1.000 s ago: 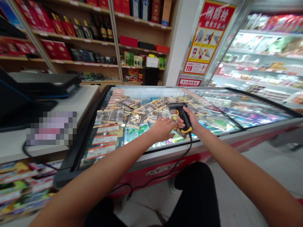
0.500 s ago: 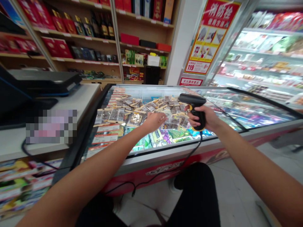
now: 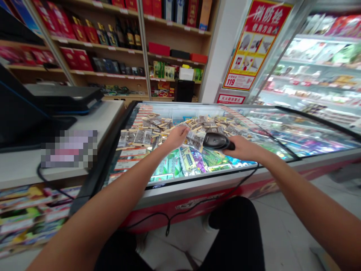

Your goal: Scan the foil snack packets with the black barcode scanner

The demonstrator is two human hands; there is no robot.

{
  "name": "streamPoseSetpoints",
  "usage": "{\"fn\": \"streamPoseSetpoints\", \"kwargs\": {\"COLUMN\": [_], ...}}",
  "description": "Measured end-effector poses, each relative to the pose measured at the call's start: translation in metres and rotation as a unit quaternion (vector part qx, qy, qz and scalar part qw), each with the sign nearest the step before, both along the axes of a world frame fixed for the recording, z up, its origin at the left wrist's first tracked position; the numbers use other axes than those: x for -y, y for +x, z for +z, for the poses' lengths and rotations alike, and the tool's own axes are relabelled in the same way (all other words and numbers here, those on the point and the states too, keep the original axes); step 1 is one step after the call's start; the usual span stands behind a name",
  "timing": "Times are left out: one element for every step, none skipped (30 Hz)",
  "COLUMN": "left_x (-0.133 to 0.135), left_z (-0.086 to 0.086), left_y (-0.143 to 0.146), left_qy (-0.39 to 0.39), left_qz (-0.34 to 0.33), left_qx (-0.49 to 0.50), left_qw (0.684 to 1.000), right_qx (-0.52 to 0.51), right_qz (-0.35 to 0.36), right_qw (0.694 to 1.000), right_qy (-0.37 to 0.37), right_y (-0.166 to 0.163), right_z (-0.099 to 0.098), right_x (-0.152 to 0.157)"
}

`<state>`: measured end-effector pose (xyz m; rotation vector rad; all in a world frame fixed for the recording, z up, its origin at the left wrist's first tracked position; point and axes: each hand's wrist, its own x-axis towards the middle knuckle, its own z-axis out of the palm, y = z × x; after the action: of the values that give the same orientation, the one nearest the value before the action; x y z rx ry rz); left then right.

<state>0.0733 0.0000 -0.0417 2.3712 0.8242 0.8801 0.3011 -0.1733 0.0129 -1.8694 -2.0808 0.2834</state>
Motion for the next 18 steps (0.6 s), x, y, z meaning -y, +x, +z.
{"fn": "streamPoseSetpoints", "kwargs": {"left_x": [0.000, -0.001, -0.001, -0.002, -0.003, -0.003, -0.004, -0.004, -0.004, -0.004, -0.004, -0.004, -0.005, -0.005, -0.005, -0.006, -0.006, -0.007], "left_z": [0.001, 0.002, 0.003, 0.004, 0.005, 0.005, 0.006, 0.006, 0.007, 0.008, 0.008, 0.008, 0.009, 0.009, 0.009, 0.009, 0.009, 0.009], "left_y": [-0.001, -0.002, -0.004, -0.005, -0.006, -0.007, -0.008, -0.009, -0.009, -0.010, -0.011, -0.011, -0.011, -0.011, -0.011, -0.012, -0.012, -0.012], "left_qy": [0.000, 0.000, 0.000, 0.001, 0.002, 0.002, 0.002, 0.001, 0.001, 0.001, 0.000, 0.000, -0.001, -0.002, -0.001, 0.001, 0.003, 0.006], "left_qz": [0.001, 0.001, 0.003, 0.006, 0.011, 0.016, 0.020, 0.023, 0.025, 0.027, 0.029, 0.030, 0.032, 0.033, 0.034, 0.033, 0.032, 0.031], "left_qx": [0.002, 0.003, 0.003, 0.003, 0.003, 0.001, 0.000, -0.001, -0.002, -0.001, 0.001, 0.002, 0.003, 0.004, 0.005, 0.005, 0.006, 0.006], "left_qw": [1.000, 1.000, 1.000, 1.000, 1.000, 1.000, 1.000, 1.000, 1.000, 1.000, 1.000, 1.000, 0.999, 0.999, 0.999, 0.999, 0.999, 0.999], "right_qx": [0.000, -0.001, -0.001, -0.001, 0.000, 0.001, 0.002, 0.003, 0.004, 0.005, 0.006, 0.008, 0.009, 0.011, 0.011, 0.008, 0.003, -0.005], "right_qz": [0.000, 0.000, 0.000, -0.001, -0.002, -0.003, -0.005, -0.007, -0.008, -0.009, -0.011, -0.013, -0.016, -0.018, -0.018, -0.016, -0.014, -0.013], "right_qw": [1.000, 1.000, 1.000, 1.000, 1.000, 1.000, 1.000, 1.000, 1.000, 1.000, 1.000, 1.000, 1.000, 1.000, 1.000, 1.000, 1.000, 1.000], "right_qy": [-0.004, -0.006, -0.008, -0.009, -0.010, -0.010, -0.010, -0.007, -0.003, 0.002, 0.007, 0.011, 0.014, 0.017, 0.018, 0.019, 0.018, 0.015], "right_y": [0.001, 0.000, 0.000, -0.001, -0.002, -0.003, -0.004, -0.005, -0.006, -0.006, -0.006, -0.006, -0.006, -0.006, -0.005, -0.005, -0.004, -0.003], "right_z": [0.001, 0.002, 0.003, 0.004, 0.004, 0.005, 0.005, 0.005, 0.005, 0.005, 0.005, 0.005, 0.006, 0.006, 0.006, 0.007, 0.007, 0.008], "right_x": [-0.001, -0.001, -0.002, -0.003, -0.004, -0.005, -0.005, -0.006, -0.006, -0.007, -0.007, -0.007, -0.007, -0.008, -0.008, -0.008, -0.008, -0.008]}}
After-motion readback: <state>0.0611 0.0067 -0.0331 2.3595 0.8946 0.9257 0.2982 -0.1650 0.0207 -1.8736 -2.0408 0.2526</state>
